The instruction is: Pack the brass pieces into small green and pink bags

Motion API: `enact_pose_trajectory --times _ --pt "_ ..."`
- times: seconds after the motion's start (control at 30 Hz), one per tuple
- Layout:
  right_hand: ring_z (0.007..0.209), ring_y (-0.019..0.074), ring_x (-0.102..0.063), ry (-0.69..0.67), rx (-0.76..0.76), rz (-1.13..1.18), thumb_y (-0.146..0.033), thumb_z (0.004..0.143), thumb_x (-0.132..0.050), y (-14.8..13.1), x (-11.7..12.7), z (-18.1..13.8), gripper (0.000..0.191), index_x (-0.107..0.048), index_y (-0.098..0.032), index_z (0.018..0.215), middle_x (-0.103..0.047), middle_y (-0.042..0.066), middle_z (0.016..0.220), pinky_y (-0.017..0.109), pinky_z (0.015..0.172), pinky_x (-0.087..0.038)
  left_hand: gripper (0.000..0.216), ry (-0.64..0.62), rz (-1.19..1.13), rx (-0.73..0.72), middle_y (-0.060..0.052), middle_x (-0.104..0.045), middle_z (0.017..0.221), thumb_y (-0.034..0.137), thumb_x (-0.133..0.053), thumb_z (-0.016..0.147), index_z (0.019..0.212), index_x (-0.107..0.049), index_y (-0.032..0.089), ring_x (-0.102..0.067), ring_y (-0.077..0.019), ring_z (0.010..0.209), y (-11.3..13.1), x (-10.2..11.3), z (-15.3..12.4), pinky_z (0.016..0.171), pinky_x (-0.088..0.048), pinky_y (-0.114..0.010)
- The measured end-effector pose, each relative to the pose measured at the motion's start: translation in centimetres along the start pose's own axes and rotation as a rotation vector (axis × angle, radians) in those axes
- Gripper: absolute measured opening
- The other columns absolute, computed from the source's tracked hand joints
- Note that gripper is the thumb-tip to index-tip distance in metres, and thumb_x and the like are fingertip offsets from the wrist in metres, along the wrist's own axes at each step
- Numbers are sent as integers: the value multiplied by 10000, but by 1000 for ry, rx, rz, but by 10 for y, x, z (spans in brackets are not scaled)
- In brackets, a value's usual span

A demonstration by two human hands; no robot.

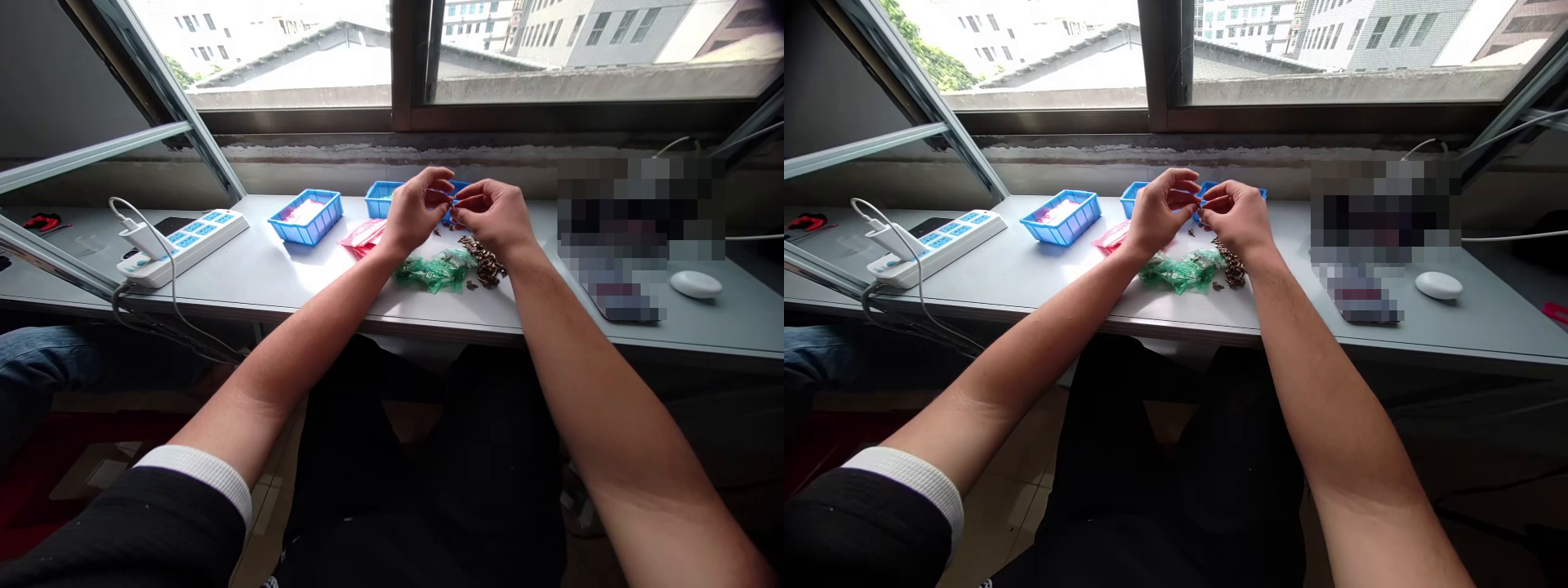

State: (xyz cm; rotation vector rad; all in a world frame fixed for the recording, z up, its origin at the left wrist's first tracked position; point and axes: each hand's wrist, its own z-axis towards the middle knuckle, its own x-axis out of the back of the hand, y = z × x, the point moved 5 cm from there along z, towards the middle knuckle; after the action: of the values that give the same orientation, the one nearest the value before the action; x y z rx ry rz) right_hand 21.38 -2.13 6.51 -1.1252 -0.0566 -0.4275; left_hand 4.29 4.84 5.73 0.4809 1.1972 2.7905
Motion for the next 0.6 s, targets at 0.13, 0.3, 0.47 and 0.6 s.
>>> enact_pose_trajectory --times 0.13,0.3,0.47,0.6 --pt "1023 314 -914 4 27 -34 -419 947 -1088 -4 -1 -1 307 -870 -318 1139 -919 62 1091 574 1034 -860 570 50 12 79 -146 -862 1681 150 -860 1035 1595 -820 250 -931 -259 1311 2 5 2 1202 -757 -394" --pt "1114 333 -916 39 91 -87 -471 1007 -1048 -6 1 1 246 -871 -320 1087 -920 71 1118 563 1040 -835 238 60 57 97 -131 -968 1348 425 -866 1181 1309 -918 230 -915 -271 1232 -4 11 5 1117 -736 -401" --pt "1142 347 -930 98 138 -123 -466 992 -1092 -8 5 1 309 -815 -332 1004 -918 56 1106 583 1130 -809 603 -77 7 97 -119 -988 1144 831 -983 1067 1104 -946 230 -925 -269 1149 3 8 0 1047 -747 -400" --pt "1144 343 -922 137 168 -142 -420 1011 -1037 -11 5 -1 258 -800 -322 981 -924 65 1100 595 1170 -797 606 -110 -75 100 -161 -997 1286 769 -1070 1024 1203 -953 202 -947 -270 1236 7 5 0 1112 -773 -404"
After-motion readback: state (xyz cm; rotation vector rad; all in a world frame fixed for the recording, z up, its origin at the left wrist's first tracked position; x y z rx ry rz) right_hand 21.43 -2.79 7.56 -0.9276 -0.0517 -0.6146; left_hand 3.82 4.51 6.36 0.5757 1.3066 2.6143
